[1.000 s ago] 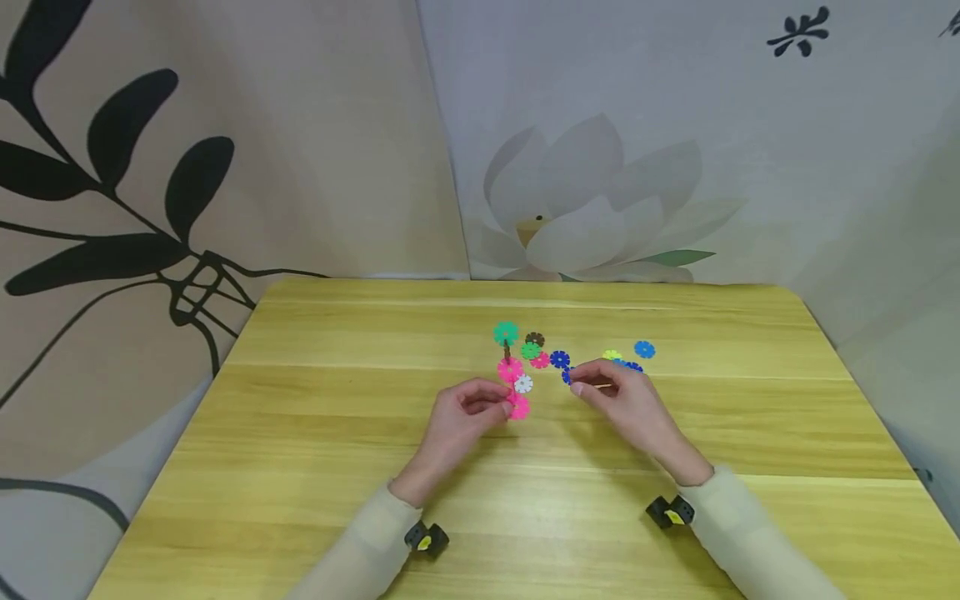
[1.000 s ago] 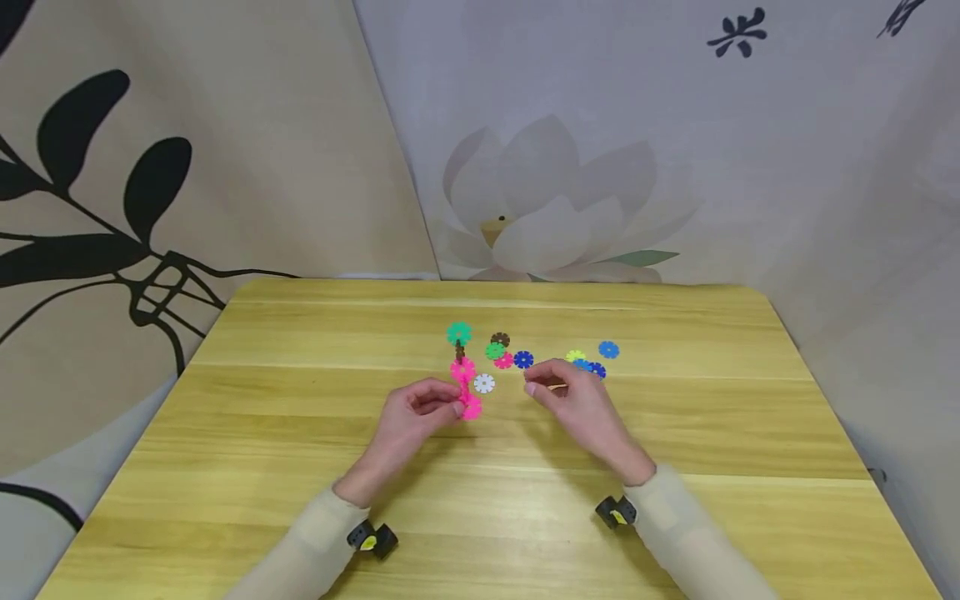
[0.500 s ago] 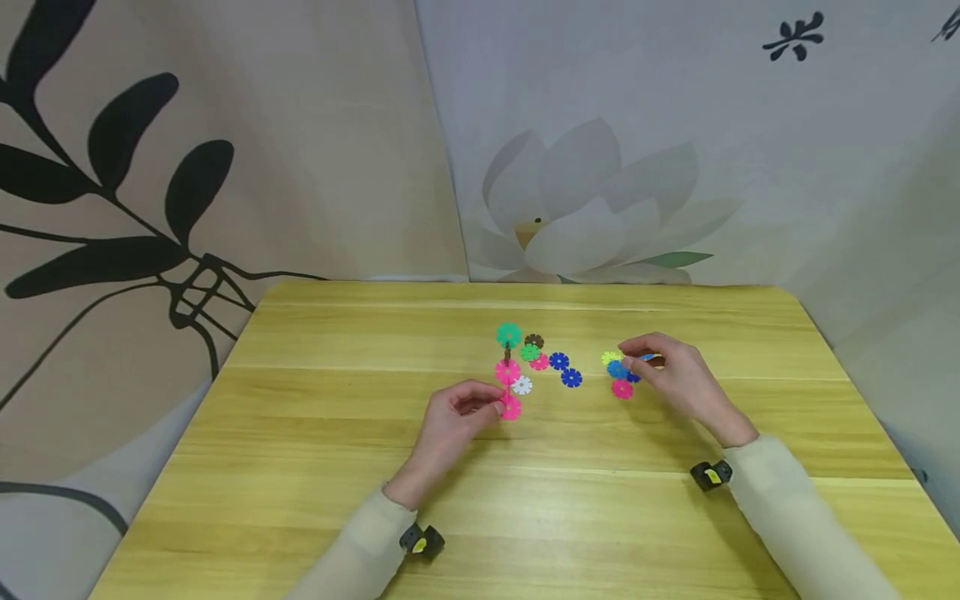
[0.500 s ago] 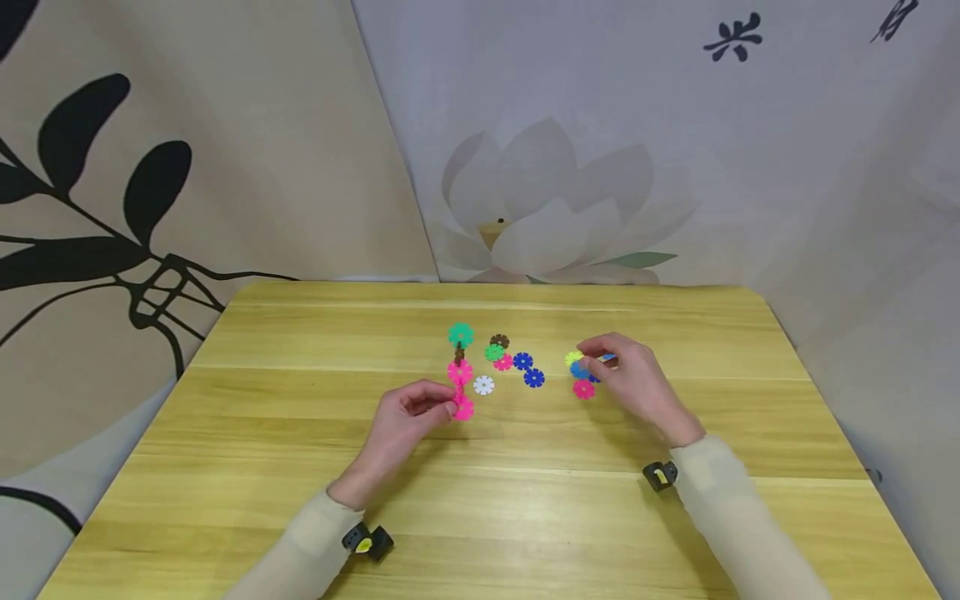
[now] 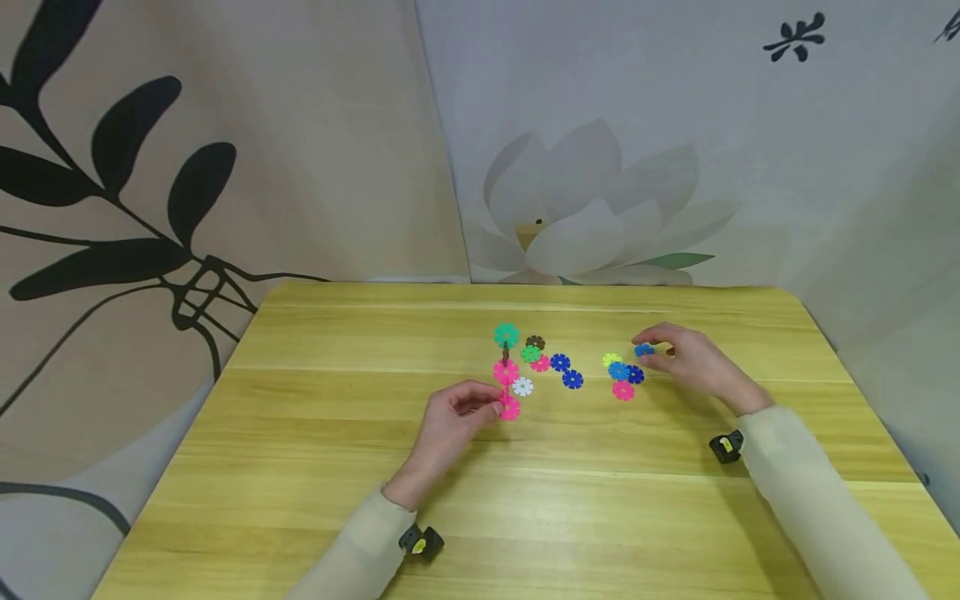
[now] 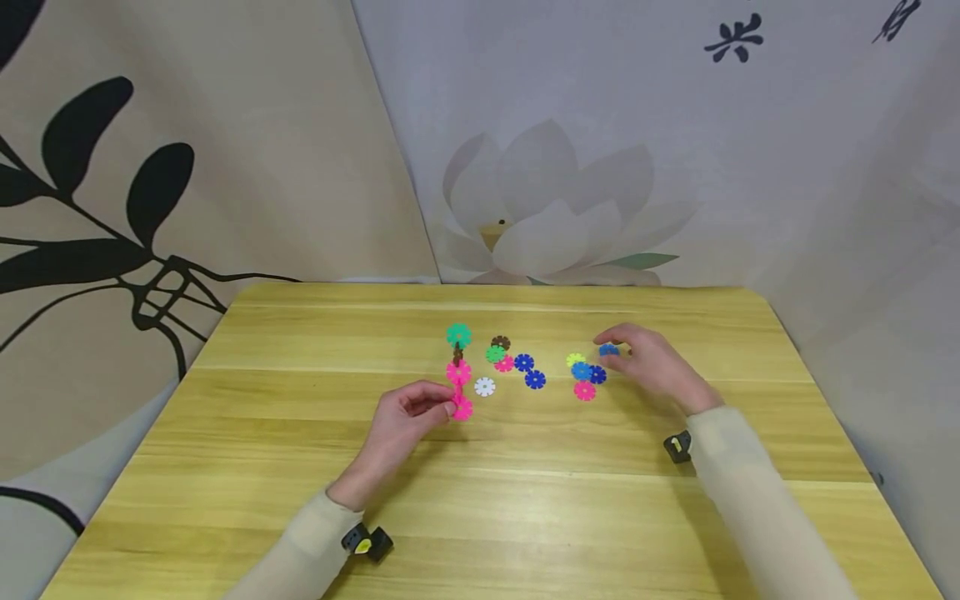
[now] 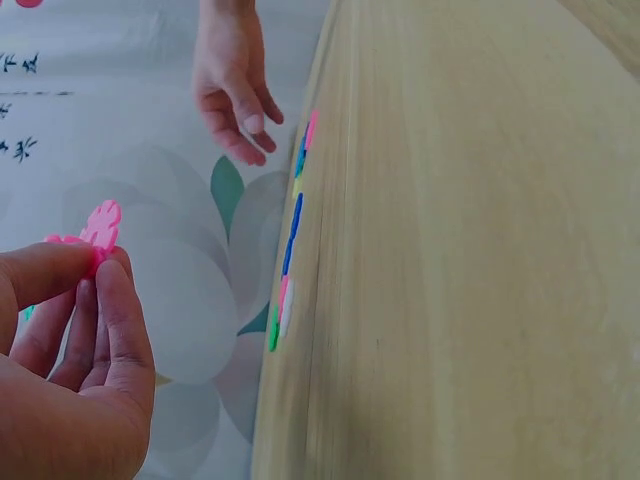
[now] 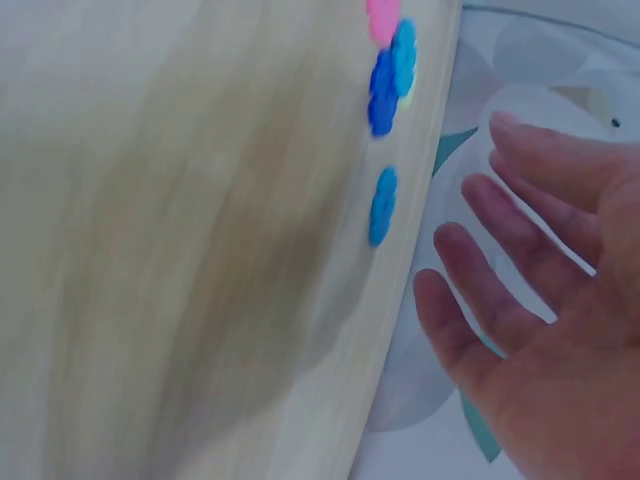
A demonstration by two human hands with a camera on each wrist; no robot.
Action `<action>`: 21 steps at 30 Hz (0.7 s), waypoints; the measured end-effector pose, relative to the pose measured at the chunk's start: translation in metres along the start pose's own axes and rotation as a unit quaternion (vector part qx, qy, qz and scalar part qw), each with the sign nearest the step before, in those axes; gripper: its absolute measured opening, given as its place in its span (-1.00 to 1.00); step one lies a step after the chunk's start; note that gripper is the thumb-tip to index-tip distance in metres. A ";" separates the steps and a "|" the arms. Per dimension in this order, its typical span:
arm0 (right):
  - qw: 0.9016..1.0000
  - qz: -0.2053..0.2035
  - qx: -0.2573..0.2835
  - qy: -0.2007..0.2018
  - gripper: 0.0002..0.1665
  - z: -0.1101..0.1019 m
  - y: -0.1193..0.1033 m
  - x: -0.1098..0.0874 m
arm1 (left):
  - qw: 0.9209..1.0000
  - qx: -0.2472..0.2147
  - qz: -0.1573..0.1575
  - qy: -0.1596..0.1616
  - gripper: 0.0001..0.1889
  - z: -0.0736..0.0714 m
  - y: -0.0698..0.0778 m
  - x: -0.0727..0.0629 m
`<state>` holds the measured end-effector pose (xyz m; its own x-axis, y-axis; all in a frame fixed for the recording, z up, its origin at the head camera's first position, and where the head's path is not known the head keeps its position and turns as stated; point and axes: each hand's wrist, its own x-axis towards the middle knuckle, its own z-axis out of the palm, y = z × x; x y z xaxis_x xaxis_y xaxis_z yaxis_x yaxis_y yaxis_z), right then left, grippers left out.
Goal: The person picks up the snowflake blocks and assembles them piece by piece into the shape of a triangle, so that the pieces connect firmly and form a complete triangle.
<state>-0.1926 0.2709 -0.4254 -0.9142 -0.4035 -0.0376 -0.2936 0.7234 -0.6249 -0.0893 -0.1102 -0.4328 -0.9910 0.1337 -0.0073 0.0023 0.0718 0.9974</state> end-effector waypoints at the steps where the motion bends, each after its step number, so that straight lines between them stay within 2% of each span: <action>1: 1.000 0.000 -0.004 -0.005 -0.59 -0.001 0.002 0.001 | 1.000 0.000 0.000 0.000 -0.84 0.000 0.000 0.000; 11: 0.998 -0.012 -0.048 -0.027 -0.53 -0.002 0.018 0.011 | 1.000 0.001 -0.002 0.002 -0.84 -0.001 -0.001 0.000; 17: 0.997 -0.030 -0.067 -0.030 -0.57 0.000 0.026 0.013 | 1.000 0.002 -0.003 0.001 -0.85 -0.001 -0.001 0.000; 21: 0.997 -0.021 -0.070 -0.031 -0.63 0.002 0.029 0.014 | 1.000 0.008 -0.005 0.003 -0.85 -0.001 -0.002 0.000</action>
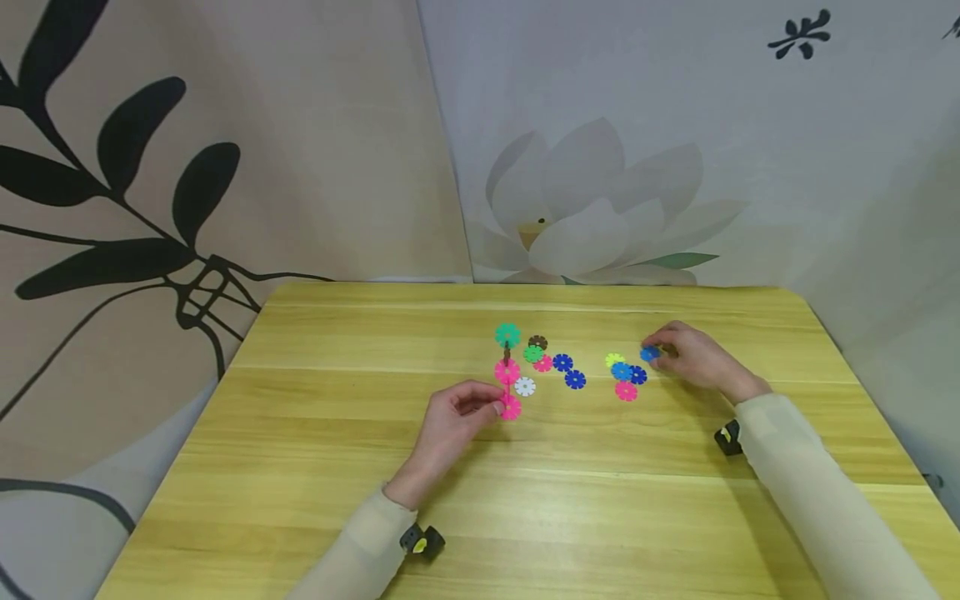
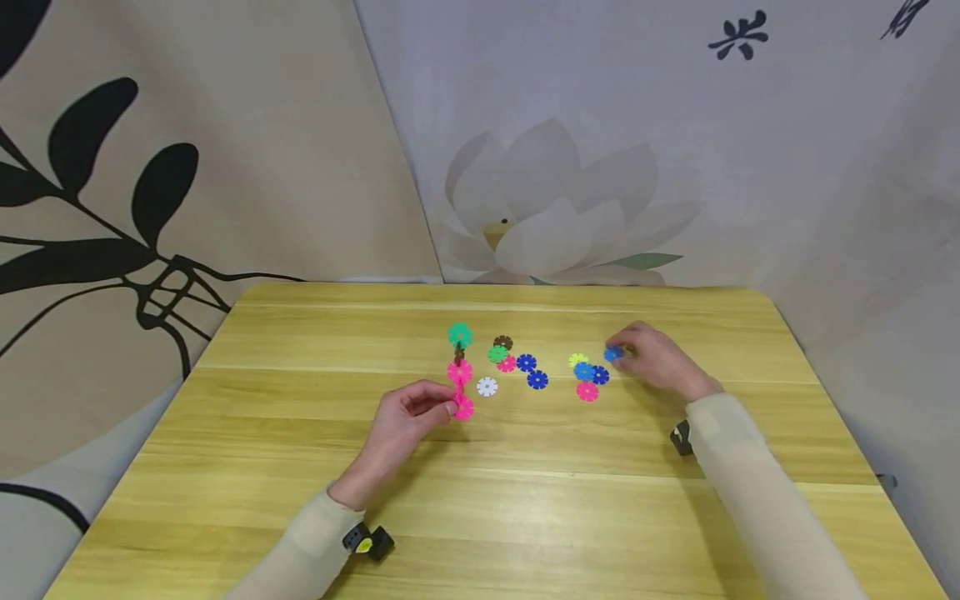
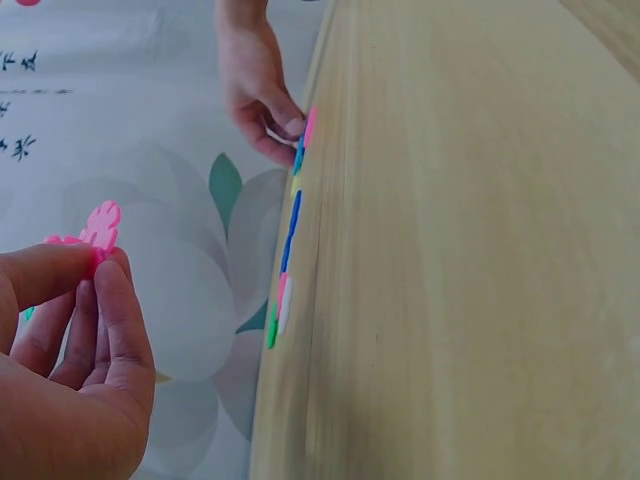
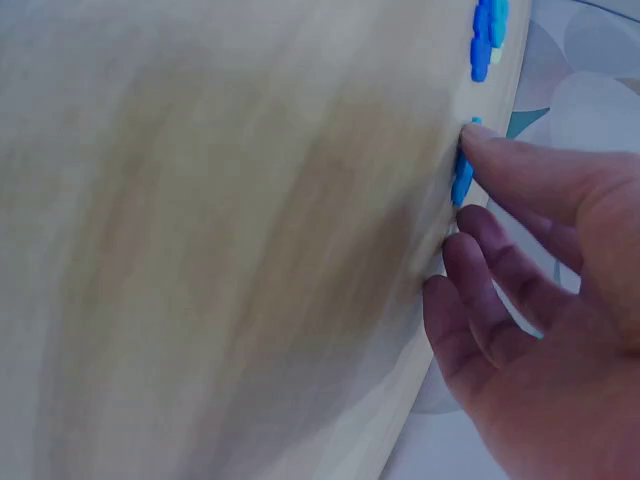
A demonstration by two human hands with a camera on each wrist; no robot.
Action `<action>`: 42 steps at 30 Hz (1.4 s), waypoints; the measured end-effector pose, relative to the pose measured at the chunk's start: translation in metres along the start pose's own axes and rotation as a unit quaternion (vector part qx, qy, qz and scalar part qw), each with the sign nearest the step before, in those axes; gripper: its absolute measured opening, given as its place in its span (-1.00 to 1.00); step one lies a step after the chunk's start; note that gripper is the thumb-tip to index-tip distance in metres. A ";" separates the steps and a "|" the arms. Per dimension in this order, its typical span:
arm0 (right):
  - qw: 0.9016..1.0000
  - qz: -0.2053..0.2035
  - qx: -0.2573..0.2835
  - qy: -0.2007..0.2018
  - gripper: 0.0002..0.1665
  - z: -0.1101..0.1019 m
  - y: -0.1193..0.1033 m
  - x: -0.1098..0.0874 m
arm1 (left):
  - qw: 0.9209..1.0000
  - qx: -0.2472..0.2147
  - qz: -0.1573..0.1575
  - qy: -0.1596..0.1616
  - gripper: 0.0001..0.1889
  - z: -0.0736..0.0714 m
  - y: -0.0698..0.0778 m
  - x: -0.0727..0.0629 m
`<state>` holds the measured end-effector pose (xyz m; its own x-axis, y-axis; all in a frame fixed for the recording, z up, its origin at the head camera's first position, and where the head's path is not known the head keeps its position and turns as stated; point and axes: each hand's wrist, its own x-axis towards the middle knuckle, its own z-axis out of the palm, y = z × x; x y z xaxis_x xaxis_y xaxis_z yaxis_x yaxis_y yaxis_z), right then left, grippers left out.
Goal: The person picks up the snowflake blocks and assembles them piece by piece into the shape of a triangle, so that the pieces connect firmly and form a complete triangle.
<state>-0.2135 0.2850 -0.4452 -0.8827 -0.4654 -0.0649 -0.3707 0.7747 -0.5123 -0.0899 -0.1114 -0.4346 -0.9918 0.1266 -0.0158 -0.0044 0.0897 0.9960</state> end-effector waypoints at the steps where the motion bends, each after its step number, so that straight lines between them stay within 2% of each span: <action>1: 1.000 0.005 0.001 0.001 -0.65 0.000 0.000 0.000 | 1.000 0.002 0.000 0.001 -0.85 0.000 0.000 0.000; 7: 0.999 0.045 0.022 0.006 -0.75 0.001 -0.001 -0.005 | 1.000 -0.005 0.001 0.003 -0.85 0.001 0.001 0.000; 13: 0.998 0.052 0.019 0.033 -0.77 0.006 -0.007 -0.019 | 1.000 -0.004 0.005 0.003 -0.85 0.003 0.001 0.000; 23: 0.993 0.021 0.023 0.111 -0.70 0.016 -0.032 -0.037 | 1.000 -0.011 0.001 0.004 -0.86 0.004 0.000 0.001; 28: 0.990 0.004 0.027 0.136 -0.74 0.019 -0.049 -0.042 | 1.000 -0.012 0.001 0.005 -0.85 0.004 0.000 0.001; 35: 0.988 -0.004 0.058 0.145 -0.77 0.019 -0.072 -0.049 | 1.000 -0.012 0.005 0.009 -0.85 0.002 0.002 0.001; 42: 0.985 -0.031 0.082 0.151 -0.75 0.022 -0.095 -0.055 | 1.000 -0.015 -0.005 0.010 -0.84 0.003 0.003 0.002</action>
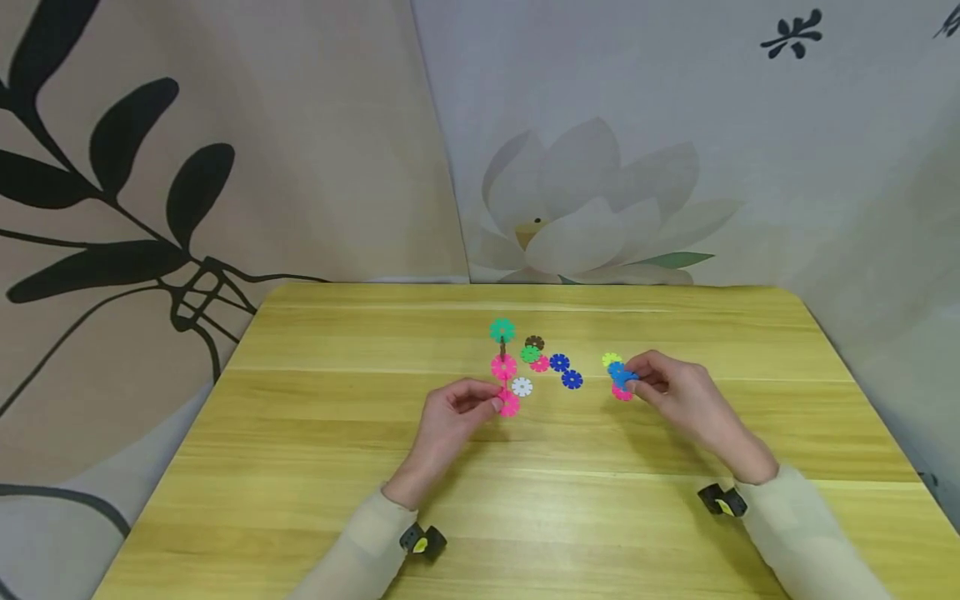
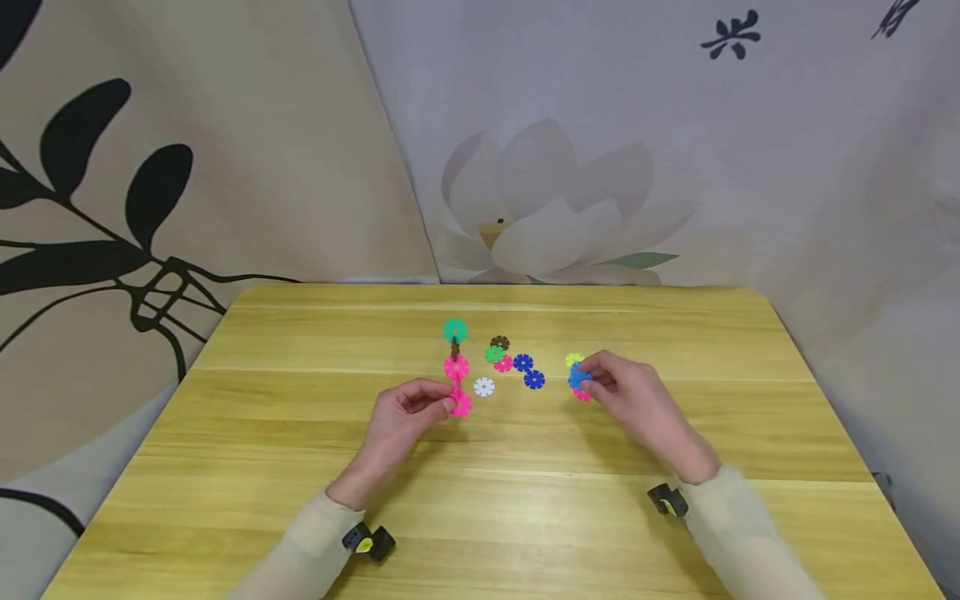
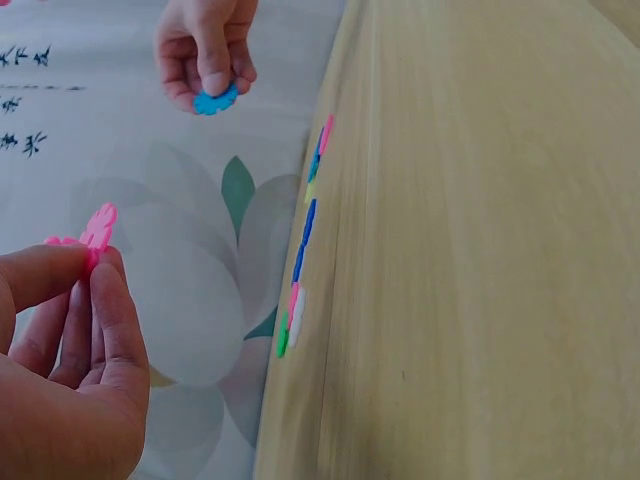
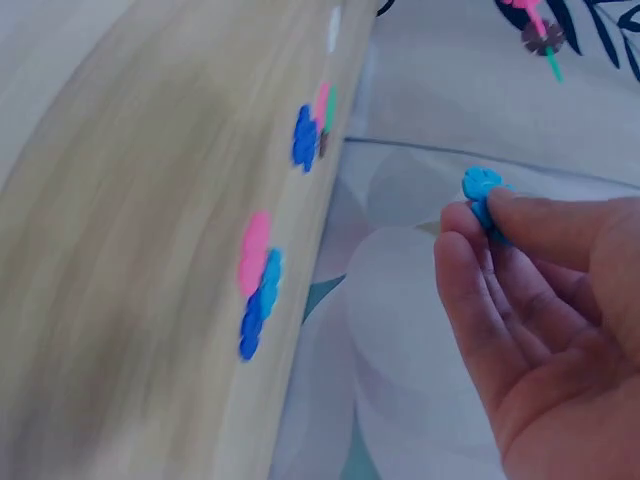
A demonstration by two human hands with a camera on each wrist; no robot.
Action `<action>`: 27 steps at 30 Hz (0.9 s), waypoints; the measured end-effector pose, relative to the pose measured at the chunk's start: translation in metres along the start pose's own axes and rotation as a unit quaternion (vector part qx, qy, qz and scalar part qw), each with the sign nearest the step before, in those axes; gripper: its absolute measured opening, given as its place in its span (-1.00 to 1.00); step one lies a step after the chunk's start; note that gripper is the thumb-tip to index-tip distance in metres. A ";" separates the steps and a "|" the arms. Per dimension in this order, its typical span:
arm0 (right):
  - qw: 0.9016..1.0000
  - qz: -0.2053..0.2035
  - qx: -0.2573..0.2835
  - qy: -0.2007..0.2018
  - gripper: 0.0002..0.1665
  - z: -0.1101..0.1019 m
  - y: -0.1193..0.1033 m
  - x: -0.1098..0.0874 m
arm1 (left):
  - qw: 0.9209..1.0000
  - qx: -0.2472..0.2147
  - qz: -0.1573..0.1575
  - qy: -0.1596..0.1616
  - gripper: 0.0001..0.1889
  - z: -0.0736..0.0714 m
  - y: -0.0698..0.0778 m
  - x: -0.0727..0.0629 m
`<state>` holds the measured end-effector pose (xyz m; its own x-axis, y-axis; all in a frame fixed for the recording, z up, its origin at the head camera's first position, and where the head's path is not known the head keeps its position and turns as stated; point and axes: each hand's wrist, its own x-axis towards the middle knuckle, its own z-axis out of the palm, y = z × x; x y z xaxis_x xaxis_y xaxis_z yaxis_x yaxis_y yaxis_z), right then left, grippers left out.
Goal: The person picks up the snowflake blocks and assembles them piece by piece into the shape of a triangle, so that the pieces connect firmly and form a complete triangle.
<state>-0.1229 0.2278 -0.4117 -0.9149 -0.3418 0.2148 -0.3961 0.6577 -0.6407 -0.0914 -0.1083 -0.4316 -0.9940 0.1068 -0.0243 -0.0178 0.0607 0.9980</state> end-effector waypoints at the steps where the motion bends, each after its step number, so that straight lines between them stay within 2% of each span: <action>1: 1.000 -0.005 -0.001 0.003 -0.75 0.001 -0.002 -0.001 | 1.000 -0.001 0.000 0.000 -0.85 0.000 0.000 0.000; 9: 1.000 -0.014 0.024 0.004 -0.79 0.007 -0.022 -0.008 | 1.000 -0.002 0.001 0.001 -0.84 0.000 0.002 -0.001; 18: 0.996 -0.059 0.056 0.042 -0.71 0.016 -0.038 -0.010 | 1.000 -0.019 0.009 0.001 -0.84 0.004 0.005 -0.004; 27: 0.992 -0.062 0.106 0.038 -0.77 0.027 -0.053 -0.009 | 1.000 -0.018 0.007 0.000 -0.83 0.006 0.009 -0.007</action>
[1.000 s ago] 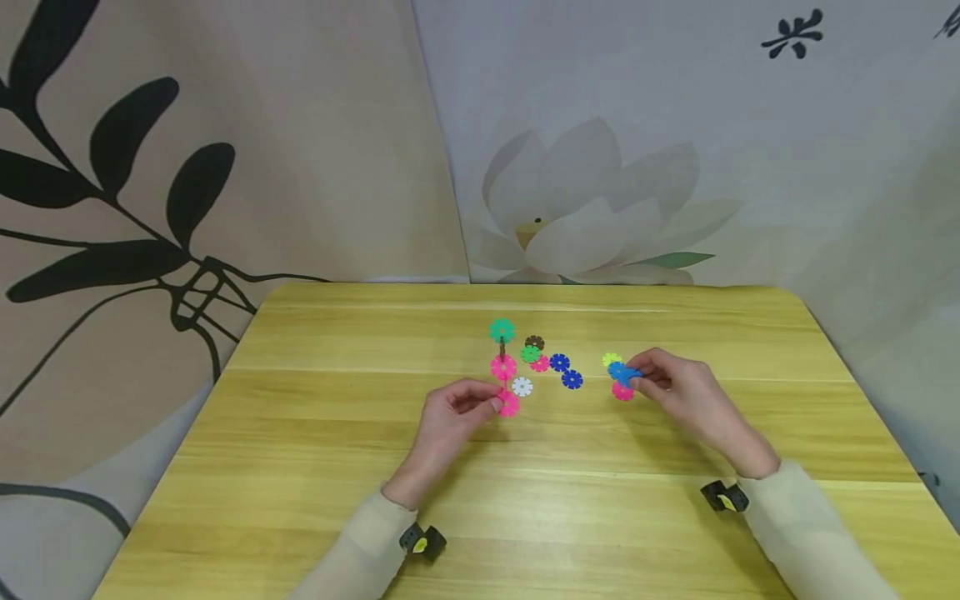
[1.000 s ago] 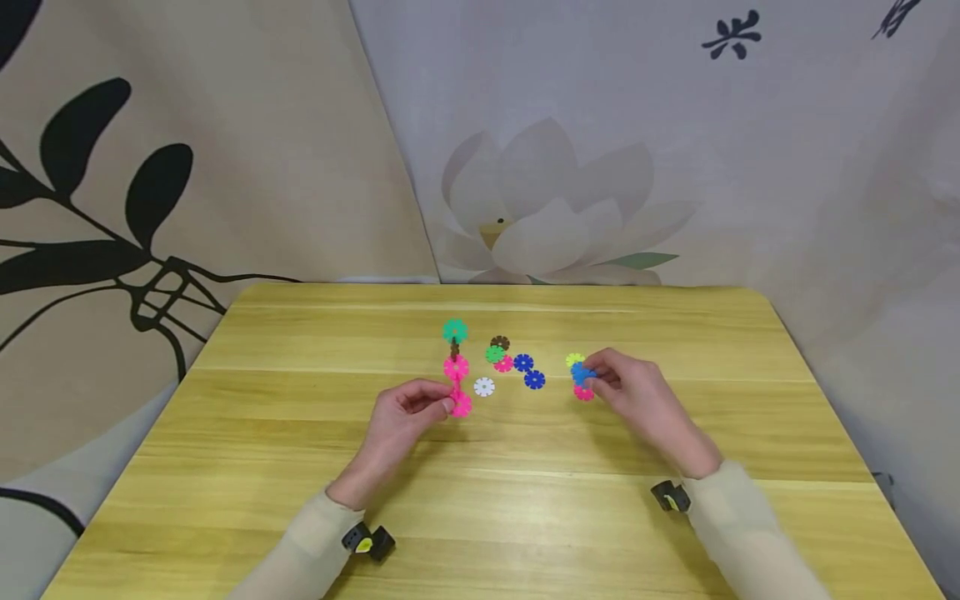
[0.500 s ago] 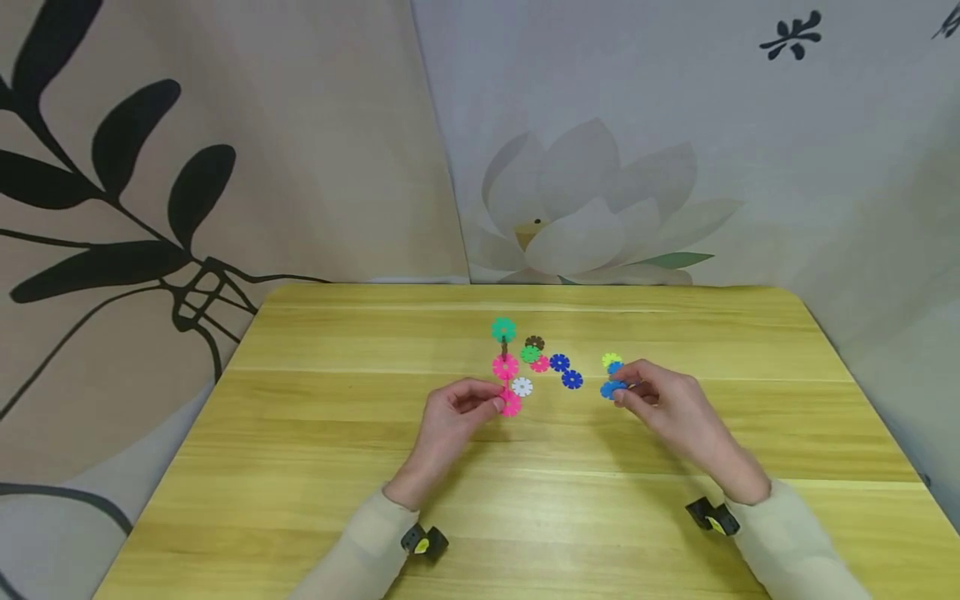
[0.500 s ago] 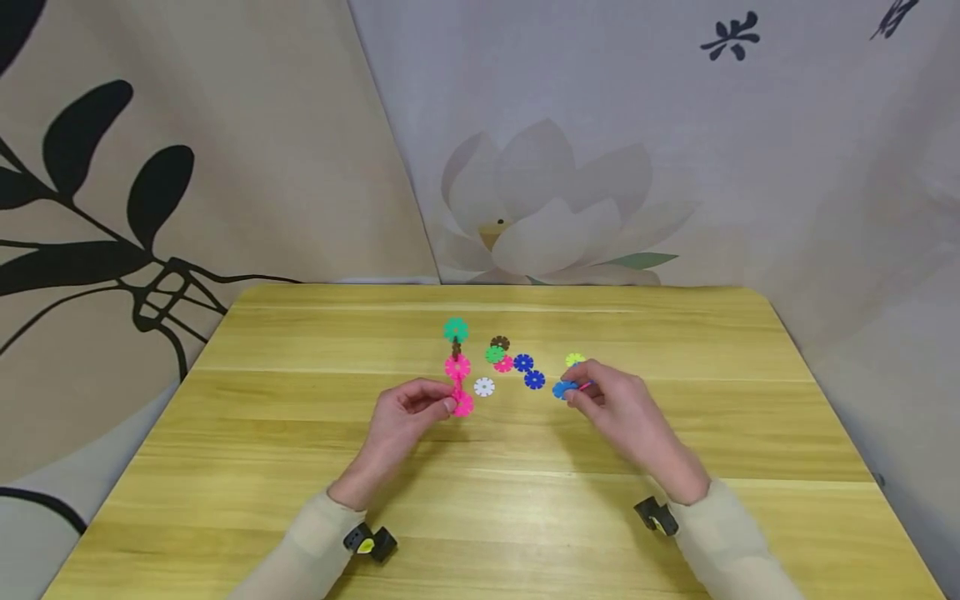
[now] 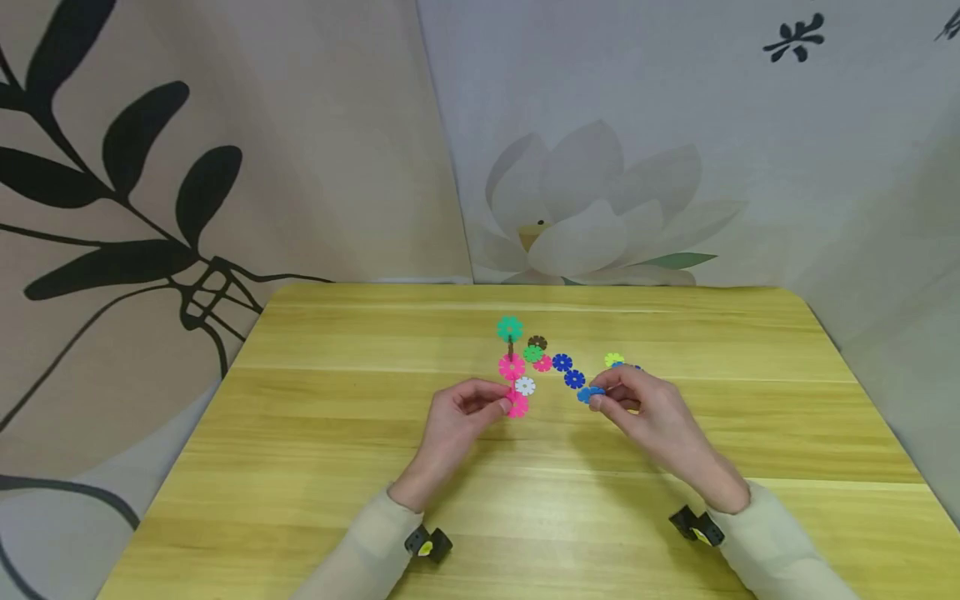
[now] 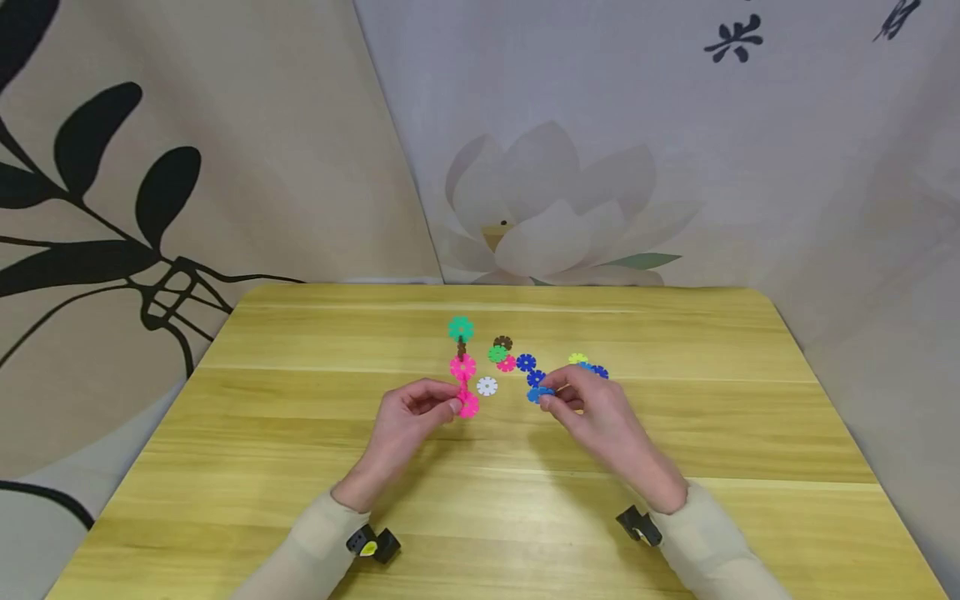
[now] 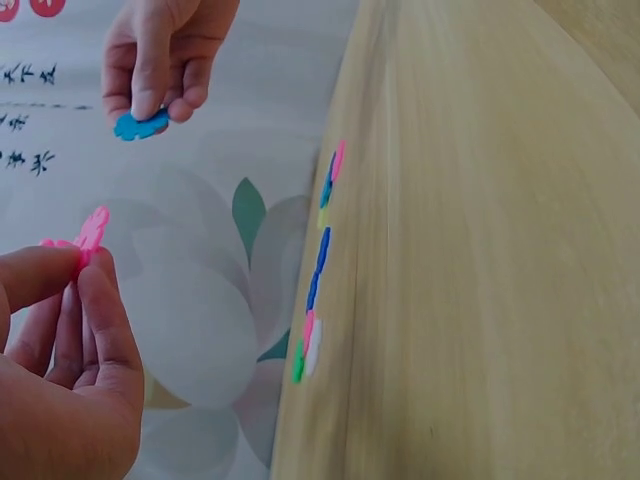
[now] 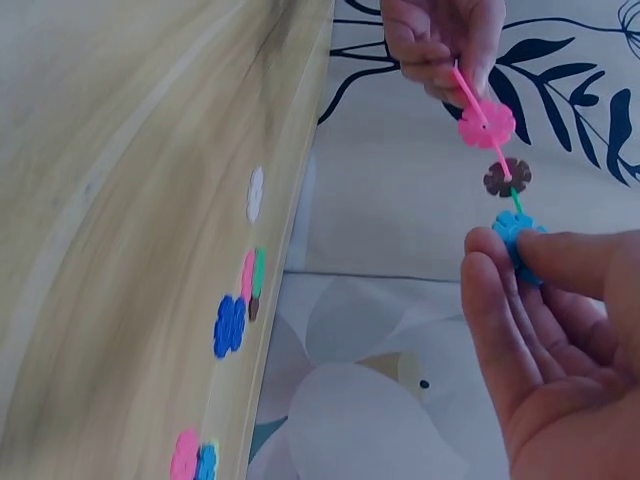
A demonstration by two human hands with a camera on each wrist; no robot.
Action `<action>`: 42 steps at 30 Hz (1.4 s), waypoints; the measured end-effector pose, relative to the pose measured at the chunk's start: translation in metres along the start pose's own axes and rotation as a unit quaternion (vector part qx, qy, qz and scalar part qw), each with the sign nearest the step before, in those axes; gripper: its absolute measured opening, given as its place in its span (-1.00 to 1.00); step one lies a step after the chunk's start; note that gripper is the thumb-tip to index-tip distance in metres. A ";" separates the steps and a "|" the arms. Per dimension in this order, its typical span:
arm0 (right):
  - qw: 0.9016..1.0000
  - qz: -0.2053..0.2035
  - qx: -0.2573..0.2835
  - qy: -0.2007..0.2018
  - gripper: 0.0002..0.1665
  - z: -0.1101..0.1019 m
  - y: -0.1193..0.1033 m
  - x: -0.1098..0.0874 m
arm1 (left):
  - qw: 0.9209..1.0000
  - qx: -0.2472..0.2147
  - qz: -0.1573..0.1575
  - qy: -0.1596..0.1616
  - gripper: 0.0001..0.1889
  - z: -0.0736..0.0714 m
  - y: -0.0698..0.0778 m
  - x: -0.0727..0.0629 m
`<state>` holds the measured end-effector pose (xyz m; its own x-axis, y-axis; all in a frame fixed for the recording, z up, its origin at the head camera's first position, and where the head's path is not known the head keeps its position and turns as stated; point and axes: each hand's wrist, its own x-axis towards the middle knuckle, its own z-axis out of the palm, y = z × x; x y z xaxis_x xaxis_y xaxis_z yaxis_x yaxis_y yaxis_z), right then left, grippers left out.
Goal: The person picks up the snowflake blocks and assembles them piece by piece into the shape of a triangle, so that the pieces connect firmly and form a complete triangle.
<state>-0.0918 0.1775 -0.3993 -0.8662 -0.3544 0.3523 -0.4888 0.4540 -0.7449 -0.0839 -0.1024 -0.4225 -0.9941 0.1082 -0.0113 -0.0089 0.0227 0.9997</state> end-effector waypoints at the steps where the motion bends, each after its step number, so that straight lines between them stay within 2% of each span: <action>1: 1.000 0.001 0.003 0.000 -0.77 0.001 -0.001 0.000 | 1.000 0.000 -0.001 0.000 -0.83 0.001 0.000 0.000; 10: 1.000 -0.001 0.012 0.006 -0.78 0.007 -0.009 0.005 | 1.000 0.015 0.008 -0.016 -0.82 0.005 0.003 -0.001; 16: 1.000 0.013 0.017 -0.008 -0.85 0.010 -0.015 0.007 | 1.000 0.020 0.012 -0.020 -0.81 0.008 0.004 -0.003; 21: 0.999 0.011 0.028 -0.019 -0.85 0.014 -0.018 0.010 | 0.999 0.025 0.004 -0.022 -0.81 0.011 0.006 -0.003; 30: 0.999 0.005 0.034 -0.041 -0.84 0.025 -0.017 0.012 | 1.000 0.017 -0.007 -0.016 -0.83 0.014 0.007 -0.003; 38: 0.998 -0.021 0.040 -0.045 -0.82 0.032 -0.014 0.014 | 1.000 0.015 -0.011 -0.009 -0.84 0.014 0.004 -0.002; 42: 0.998 -0.021 0.038 -0.047 -0.78 0.035 -0.013 0.015 | 1.000 0.003 -0.015 -0.005 -0.82 0.014 0.004 -0.001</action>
<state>-0.0948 0.1382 -0.4045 -0.8297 -0.4483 0.3327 -0.5126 0.3756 -0.7721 -0.0815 -0.0885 -0.4193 -0.9921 0.1181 -0.0423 -0.0387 0.0331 0.9987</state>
